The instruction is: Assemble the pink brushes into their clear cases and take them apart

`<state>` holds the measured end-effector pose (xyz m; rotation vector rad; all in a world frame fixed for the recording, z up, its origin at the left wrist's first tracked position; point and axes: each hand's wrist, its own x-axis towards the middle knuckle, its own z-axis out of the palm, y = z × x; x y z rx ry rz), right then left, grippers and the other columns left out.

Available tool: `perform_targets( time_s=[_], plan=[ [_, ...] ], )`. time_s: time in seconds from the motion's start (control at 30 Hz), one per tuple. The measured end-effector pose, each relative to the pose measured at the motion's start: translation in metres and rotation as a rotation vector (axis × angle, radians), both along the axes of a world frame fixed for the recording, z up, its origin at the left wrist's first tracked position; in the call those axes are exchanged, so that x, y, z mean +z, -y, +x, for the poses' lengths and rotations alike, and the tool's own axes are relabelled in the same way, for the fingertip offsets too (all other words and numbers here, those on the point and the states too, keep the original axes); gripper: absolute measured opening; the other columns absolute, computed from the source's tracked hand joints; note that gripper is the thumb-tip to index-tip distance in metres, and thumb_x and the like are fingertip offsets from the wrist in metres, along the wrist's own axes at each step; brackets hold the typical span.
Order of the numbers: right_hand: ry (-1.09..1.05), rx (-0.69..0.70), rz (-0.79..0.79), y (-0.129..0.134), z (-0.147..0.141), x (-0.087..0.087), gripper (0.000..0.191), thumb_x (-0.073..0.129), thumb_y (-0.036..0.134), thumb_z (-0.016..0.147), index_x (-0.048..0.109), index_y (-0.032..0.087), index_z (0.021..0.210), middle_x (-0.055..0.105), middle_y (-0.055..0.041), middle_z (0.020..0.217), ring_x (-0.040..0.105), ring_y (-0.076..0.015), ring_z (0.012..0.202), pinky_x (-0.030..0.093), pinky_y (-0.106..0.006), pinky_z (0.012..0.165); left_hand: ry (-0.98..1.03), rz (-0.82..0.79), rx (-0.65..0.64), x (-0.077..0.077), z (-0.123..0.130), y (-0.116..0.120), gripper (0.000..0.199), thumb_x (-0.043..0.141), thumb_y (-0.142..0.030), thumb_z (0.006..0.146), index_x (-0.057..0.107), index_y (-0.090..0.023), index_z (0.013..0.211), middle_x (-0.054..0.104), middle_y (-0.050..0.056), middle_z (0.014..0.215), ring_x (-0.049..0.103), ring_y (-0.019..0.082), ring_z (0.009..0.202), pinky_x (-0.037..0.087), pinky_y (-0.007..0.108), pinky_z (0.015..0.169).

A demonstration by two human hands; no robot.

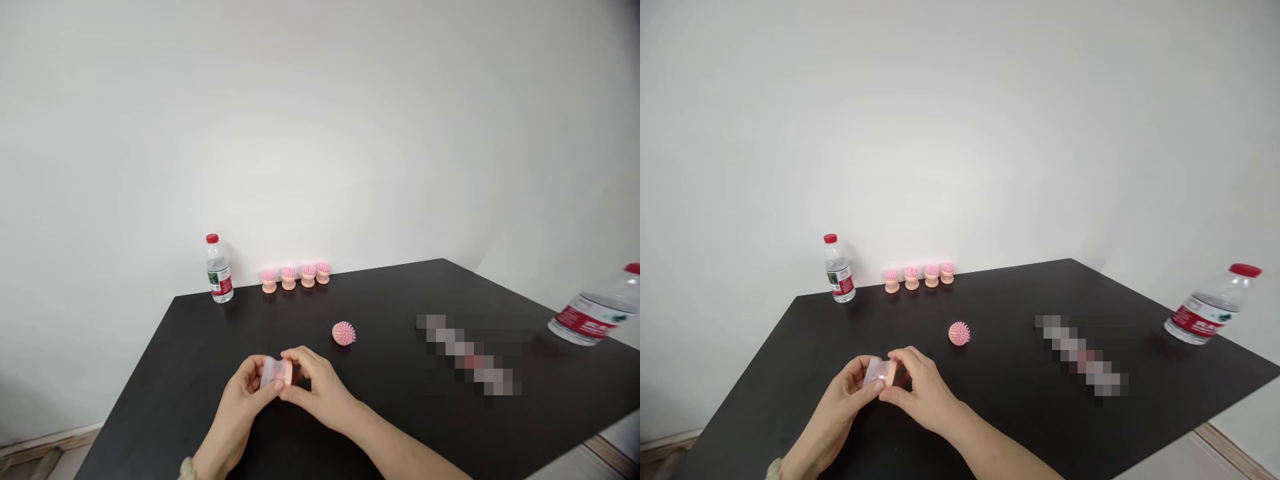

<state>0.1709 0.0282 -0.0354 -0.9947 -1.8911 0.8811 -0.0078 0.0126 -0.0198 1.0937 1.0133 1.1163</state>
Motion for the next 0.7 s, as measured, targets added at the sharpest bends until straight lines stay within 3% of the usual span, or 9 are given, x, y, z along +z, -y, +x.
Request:
perform_targets(
  time_s=[0.1, 0.2, 0.3, 0.4, 0.57, 0.63, 0.7],
  plan=[
    [0.027, -0.039, 0.013, 0.001, -0.002, 0.002, 0.043, 0.083, 0.017, 0.069, 0.059, 0.024, 0.104, 0.061, -0.0001, 0.1, 0.063, -0.0169, 0.085, 0.055, -0.032, 0.078, -0.042, -0.031, 0.032, -0.003, 0.002, -0.001, 0.043, 0.086, -0.048, 0.063, 0.068, -0.017, 0.086, 0.068, 0.002, 0.079, 0.058, 0.016, 0.076, 0.046, 0.026, 0.071],
    [0.092, -0.043, 0.126, 0.004, -0.001, 0.004, 0.044, 0.08, 0.009, 0.067, 0.056, 0.023, 0.1, 0.059, -0.0025, 0.107, 0.061, -0.0195, 0.094, 0.053, -0.034, 0.083, 0.001, -0.099, 0.079, -0.004, 0.001, -0.004, 0.044, 0.084, -0.054, 0.063, 0.066, -0.016, 0.077, 0.063, 0.0, 0.071, 0.056, 0.015, 0.068, 0.047, 0.028, 0.066],
    [0.103, -0.06, 0.252, 0.004, 0.004, 0.007, 0.043, 0.073, 0.004, 0.069, 0.051, 0.023, 0.101, 0.055, -0.0058, 0.114, 0.059, -0.0221, 0.105, 0.051, -0.037, 0.089, 0.1, -0.15, 0.152, -0.003, -0.004, -0.008, 0.047, 0.084, -0.056, 0.063, 0.064, -0.016, 0.076, 0.062, 0.001, 0.074, 0.06, 0.017, 0.073, 0.051, 0.031, 0.071],
    [0.107, -0.162, 0.274, -0.003, 0.012, 0.01, 0.038, 0.068, 0.003, 0.071, 0.049, 0.024, 0.096, 0.055, -0.005, 0.113, 0.058, -0.0232, 0.109, 0.051, -0.038, 0.091, 0.091, -0.121, 0.214, 0.001, -0.011, -0.01, 0.047, 0.085, -0.054, 0.062, 0.065, -0.016, 0.08, 0.063, 0.002, 0.078, 0.061, 0.019, 0.079, 0.051, 0.031, 0.075],
    [0.418, -0.322, 0.254, -0.027, 0.03, 0.006, 0.033, 0.07, 0.007, 0.074, 0.048, 0.022, 0.094, 0.059, -0.0049, 0.103, 0.065, -0.0217, 0.088, 0.054, -0.038, 0.08, 0.015, -0.036, 0.18, -0.006, -0.015, -0.012, 0.05, 0.083, -0.055, 0.065, 0.065, -0.016, 0.091, 0.066, 0.003, 0.086, 0.06, 0.019, 0.083, 0.049, 0.033, 0.079],
    [0.538, -0.352, 0.289, -0.037, 0.038, 0.002, 0.031, 0.072, 0.008, 0.074, 0.05, 0.021, 0.091, 0.063, -0.0043, 0.098, 0.066, -0.0229, 0.089, 0.051, -0.045, 0.091, -0.01, -0.022, 0.164, -0.012, -0.016, -0.013, 0.049, 0.082, -0.055, 0.067, 0.065, -0.017, 0.093, 0.067, 0.004, 0.087, 0.061, 0.02, 0.084, 0.049, 0.034, 0.079],
    [0.583, -0.355, 0.324, -0.043, 0.045, 0.0, 0.027, 0.073, 0.006, 0.074, 0.053, 0.02, 0.087, 0.067, -0.0036, 0.094, 0.066, -0.0261, 0.102, 0.037, -0.053, 0.109, -0.028, -0.021, 0.158, -0.018, -0.016, -0.015, 0.049, 0.081, -0.055, 0.067, 0.065, -0.017, 0.094, 0.069, 0.005, 0.09, 0.062, 0.022, 0.087, 0.049, 0.034, 0.08]
  ],
)
